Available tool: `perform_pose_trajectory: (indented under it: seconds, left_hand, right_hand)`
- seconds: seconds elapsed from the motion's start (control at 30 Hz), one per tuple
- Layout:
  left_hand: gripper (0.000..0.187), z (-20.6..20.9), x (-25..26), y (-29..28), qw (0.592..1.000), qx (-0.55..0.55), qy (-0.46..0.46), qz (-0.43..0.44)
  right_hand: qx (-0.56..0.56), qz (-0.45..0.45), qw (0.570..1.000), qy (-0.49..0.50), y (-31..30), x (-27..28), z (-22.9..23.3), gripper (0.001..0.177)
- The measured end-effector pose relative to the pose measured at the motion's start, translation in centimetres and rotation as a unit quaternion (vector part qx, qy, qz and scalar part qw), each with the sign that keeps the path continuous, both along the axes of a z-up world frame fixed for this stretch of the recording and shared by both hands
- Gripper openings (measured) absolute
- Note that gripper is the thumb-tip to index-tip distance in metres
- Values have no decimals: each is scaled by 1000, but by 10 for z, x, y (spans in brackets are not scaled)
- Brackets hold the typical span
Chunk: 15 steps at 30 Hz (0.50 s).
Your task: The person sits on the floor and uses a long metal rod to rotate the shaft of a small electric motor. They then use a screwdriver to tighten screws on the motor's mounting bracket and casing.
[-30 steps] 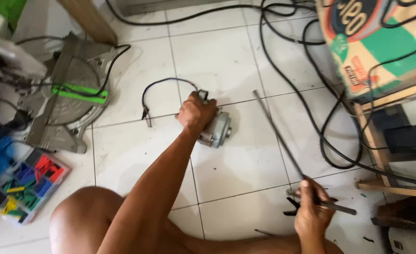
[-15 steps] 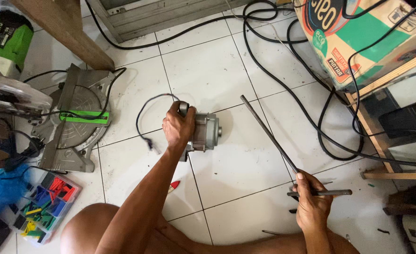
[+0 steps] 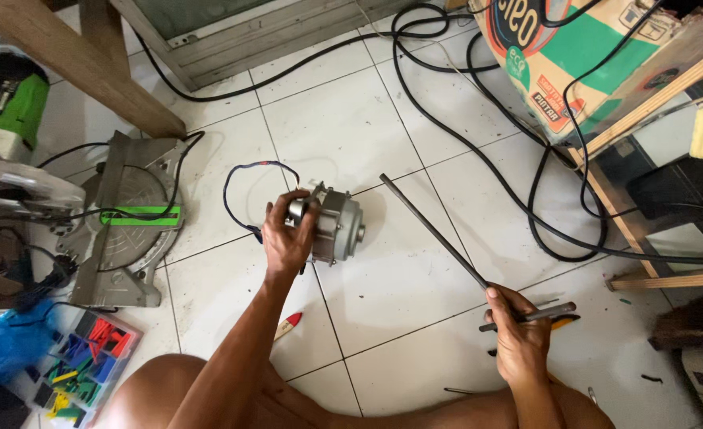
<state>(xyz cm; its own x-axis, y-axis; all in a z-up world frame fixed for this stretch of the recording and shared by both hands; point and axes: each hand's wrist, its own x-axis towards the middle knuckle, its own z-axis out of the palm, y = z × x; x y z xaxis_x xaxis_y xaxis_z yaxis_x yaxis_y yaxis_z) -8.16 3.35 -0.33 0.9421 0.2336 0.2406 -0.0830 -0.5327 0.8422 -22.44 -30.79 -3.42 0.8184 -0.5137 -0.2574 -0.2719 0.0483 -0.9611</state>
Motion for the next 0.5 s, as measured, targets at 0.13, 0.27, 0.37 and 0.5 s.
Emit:
perform_pose_trajectory:
  seconds: [0.13,0.27,0.37,0.5]
  left_hand:
    - [23,-13,-12,11,1000,-1,5,-19]
    - [22,-13,-24,21,999,13,-6,-36]
    - [26,-8,-32,28,997,-44,50,-29]
    - [28,-9,-34,33,995,-57,62,-56]
  right_hand:
    - [39,-16,999,21,1,0,-3,23]
    - [66,-22,997,37,-4,-2,-16,23]
    - [89,-13,995,42,-1,0,-11,19]
    - [104,-11,992,75,2,1,0,16]
